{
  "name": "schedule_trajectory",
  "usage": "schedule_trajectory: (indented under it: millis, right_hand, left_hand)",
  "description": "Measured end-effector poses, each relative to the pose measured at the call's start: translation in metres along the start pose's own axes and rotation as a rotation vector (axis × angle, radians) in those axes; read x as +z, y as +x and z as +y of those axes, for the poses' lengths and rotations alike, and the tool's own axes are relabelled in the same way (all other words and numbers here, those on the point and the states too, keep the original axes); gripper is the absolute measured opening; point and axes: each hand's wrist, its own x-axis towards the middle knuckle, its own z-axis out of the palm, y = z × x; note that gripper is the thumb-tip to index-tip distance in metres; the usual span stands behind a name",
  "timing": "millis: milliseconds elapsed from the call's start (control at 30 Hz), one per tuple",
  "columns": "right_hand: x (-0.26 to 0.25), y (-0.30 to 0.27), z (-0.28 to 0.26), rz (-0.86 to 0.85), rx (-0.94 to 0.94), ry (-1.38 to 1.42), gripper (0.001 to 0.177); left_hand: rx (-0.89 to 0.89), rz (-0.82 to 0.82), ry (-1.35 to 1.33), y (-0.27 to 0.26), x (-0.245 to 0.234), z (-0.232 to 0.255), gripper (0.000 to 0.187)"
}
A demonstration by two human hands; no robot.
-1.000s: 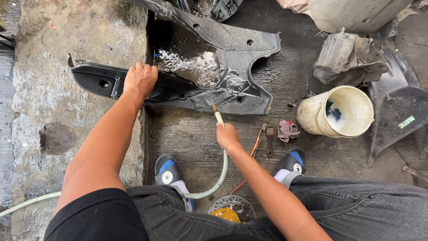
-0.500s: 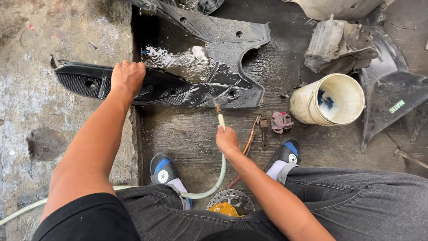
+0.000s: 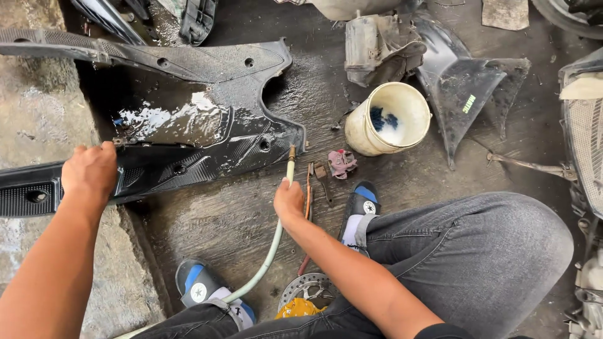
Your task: Cleaning motorcycle body parts using a brush and water hose
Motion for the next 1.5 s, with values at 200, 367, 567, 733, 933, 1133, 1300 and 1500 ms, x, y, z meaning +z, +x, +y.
schedule_trajectory:
  millis: [200, 367, 567, 733, 933, 1133, 1300, 1500]
  right_hand:
    - [0.006, 0.042, -0.005, 0.05, -0.042, 0.022, 0.051]
    - [0.008, 0.023, -0.021, 0.011, -0.09, 0.037, 0.05]
    - [0.027, 0.048, -0.026, -0.055, -0.124, 0.02, 0.049]
    - [0.04, 0.075, -0.043, -0.116, -0.15, 0.02, 0.042]
    - [0.052, 0.108, -0.075, -0.132, -0.214, 0.008, 0.044]
    - [0.06, 0.131, -0.111, -0.16, -0.242, -0.065, 0.047]
    - [0.065, 0.143, -0.146, -0.185, -0.298, -0.075, 0.049]
    - [0.058, 0.146, -0.176, -0.126, -0.244, -0.053, 0.051]
  left_hand:
    - [-0.004, 0.112, -0.026, 0.013, 0.04, -0.005, 0.007]
    - [-0.023, -0.112, -0.135, 0.021, 0.033, -0.004, 0.032]
    - [-0.023, -0.076, -0.048, 0.015, 0.016, 0.003, 0.032]
    - [-0.038, -0.1, -0.038, 0.021, 0.017, 0.007, 0.03]
    - [-0.062, -0.175, -0.1, 0.037, 0.024, 0.007, 0.062]
    - [-0.032, -0.13, -0.061, 0.036, 0.004, 0.022, 0.081]
    - [0.053, -0.034, -0.025, 0.052, 0.014, 0.048, 0.043]
    - [0.035, 0.005, -0.009, 0.069, 0.041, 0.056, 0.03]
